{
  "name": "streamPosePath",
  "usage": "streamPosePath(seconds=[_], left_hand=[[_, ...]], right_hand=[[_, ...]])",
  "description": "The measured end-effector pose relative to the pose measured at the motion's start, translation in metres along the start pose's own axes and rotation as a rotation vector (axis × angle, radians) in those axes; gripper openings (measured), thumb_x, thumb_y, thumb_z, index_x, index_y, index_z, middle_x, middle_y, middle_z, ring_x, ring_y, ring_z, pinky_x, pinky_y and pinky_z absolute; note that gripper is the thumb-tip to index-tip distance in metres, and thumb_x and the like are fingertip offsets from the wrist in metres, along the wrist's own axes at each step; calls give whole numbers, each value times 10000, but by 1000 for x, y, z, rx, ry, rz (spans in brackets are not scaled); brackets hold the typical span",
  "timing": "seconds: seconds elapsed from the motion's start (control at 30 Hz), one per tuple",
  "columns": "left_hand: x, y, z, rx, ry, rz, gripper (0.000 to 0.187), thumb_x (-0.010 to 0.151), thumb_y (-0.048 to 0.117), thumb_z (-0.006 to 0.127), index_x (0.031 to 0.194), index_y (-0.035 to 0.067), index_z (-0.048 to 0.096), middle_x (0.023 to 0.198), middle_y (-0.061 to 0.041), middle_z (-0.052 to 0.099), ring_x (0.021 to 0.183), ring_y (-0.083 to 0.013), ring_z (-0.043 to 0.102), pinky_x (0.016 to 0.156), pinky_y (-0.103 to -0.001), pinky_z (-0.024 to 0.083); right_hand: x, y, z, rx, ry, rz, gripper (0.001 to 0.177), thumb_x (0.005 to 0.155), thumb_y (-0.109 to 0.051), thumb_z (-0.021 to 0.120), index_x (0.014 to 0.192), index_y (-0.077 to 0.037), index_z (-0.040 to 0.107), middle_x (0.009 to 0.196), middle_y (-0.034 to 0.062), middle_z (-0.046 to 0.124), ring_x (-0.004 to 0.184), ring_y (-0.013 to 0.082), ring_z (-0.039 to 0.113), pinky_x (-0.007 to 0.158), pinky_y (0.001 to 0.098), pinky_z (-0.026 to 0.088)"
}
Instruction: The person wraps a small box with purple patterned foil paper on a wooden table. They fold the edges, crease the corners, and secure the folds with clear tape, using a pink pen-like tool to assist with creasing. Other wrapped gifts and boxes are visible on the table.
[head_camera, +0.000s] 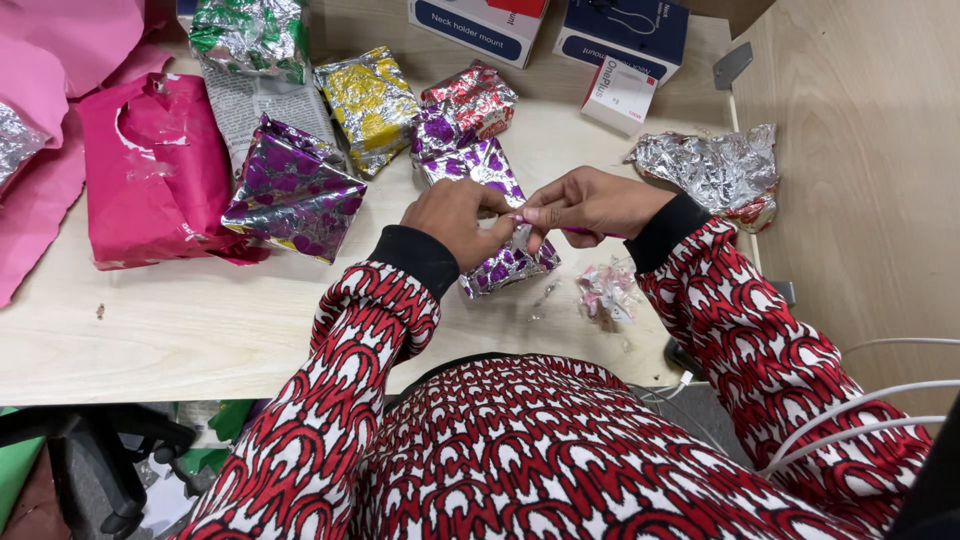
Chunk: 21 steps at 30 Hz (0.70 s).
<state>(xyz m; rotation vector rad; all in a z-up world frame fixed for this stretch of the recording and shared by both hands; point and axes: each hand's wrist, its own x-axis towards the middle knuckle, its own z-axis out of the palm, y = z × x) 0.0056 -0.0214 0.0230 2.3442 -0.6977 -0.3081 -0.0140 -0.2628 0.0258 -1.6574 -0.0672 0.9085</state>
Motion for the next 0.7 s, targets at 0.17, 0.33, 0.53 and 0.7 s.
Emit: streamPosePath(seconds=[0.17, 0.33, 0.53, 0.7], left_hand=[[6, -7, -7, -31, -56, 17, 349, 849, 414, 694, 1003, 117, 794, 1028, -108, 774, 925, -264, 758, 897, -407, 571], [13, 2, -8, 98, 62, -43, 299, 842, 400, 681, 951, 155, 814, 928, -86, 779, 853, -274, 743, 794, -437, 570], [17, 14, -5, 195, 219, 76, 227, 872, 313, 679, 829, 111, 774, 810, -100, 746, 733, -296, 714, 717, -473, 545], [16, 38, 13, -24, 240, 208, 226, 870, 275, 663, 777, 72, 697, 850, -118, 737, 795, -300, 705, 733, -445, 552]], right_hand=[[-4, -7, -1, -43, 82, 4, 293, 948, -244, 699, 1097, 6, 736, 872, 46, 777, 456, 47, 417, 389, 217, 297], [2, -18, 8, -95, 365, 6, 207, 876, -199, 785, 972, -16, 793, 790, 47, 789, 458, 55, 426, 409, 225, 343], [15, -11, 8, -597, 690, -183, 180, 792, -226, 853, 889, -74, 835, 753, 39, 789, 655, 116, 766, 671, 272, 597], [22, 8, -22, -737, 1137, -102, 138, 854, -217, 833, 914, -93, 852, 758, 56, 780, 627, 127, 705, 651, 293, 568]])
